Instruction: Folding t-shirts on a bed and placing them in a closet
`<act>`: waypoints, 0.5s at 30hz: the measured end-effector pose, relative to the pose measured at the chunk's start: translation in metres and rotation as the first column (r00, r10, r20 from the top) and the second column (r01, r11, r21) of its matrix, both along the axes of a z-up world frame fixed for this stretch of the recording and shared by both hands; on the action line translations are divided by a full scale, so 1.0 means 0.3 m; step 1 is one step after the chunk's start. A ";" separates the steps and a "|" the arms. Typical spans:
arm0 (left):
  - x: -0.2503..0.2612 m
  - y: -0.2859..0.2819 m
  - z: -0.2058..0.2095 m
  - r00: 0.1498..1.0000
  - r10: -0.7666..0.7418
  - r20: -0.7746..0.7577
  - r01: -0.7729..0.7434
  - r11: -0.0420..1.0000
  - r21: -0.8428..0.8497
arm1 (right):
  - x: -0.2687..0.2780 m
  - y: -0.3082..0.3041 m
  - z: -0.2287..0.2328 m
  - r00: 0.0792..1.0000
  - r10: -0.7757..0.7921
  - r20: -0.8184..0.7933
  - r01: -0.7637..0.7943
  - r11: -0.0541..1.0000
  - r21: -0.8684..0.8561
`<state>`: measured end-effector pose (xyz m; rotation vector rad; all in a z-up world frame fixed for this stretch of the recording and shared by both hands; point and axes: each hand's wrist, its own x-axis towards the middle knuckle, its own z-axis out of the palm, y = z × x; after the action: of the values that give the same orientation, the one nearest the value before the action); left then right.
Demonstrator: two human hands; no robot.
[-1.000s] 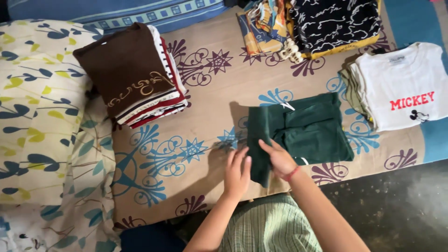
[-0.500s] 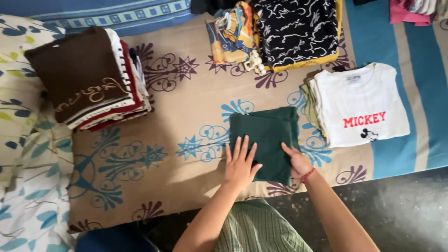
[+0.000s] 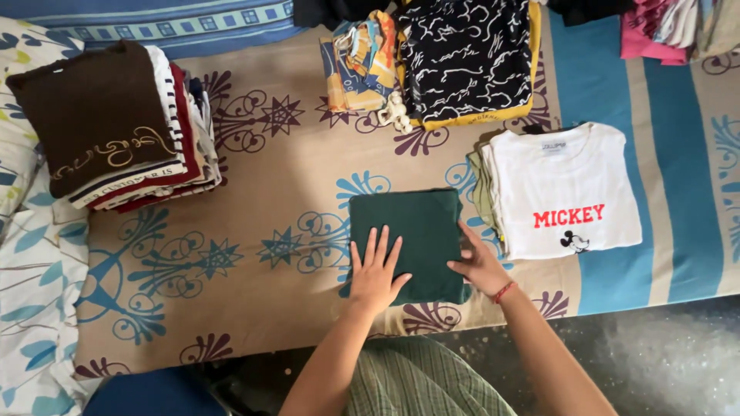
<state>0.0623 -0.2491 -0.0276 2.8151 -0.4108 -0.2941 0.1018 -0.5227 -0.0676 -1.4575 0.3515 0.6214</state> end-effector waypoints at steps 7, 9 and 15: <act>0.012 0.037 -0.040 0.842 0.523 0.130 -0.498 0.848 -0.182 | -0.005 -0.009 0.089 1.000 0.005 -0.028 -0.012 0.968 -0.252; 0.020 0.051 -0.082 0.592 0.805 0.046 -0.767 0.580 -0.276 | -0.001 0.018 0.133 0.969 0.176 0.176 -0.014 0.744 -0.668; 0.148 0.055 -0.079 0.427 0.618 -0.660 -0.883 0.443 -0.156 | 0.018 0.200 0.238 0.945 -0.241 -0.219 0.208 0.964 -0.164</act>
<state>0.1067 -0.2327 -0.0511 1.9624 0.8693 -0.5953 0.1071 -0.4628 0.0039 -1.4511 0.7523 0.5953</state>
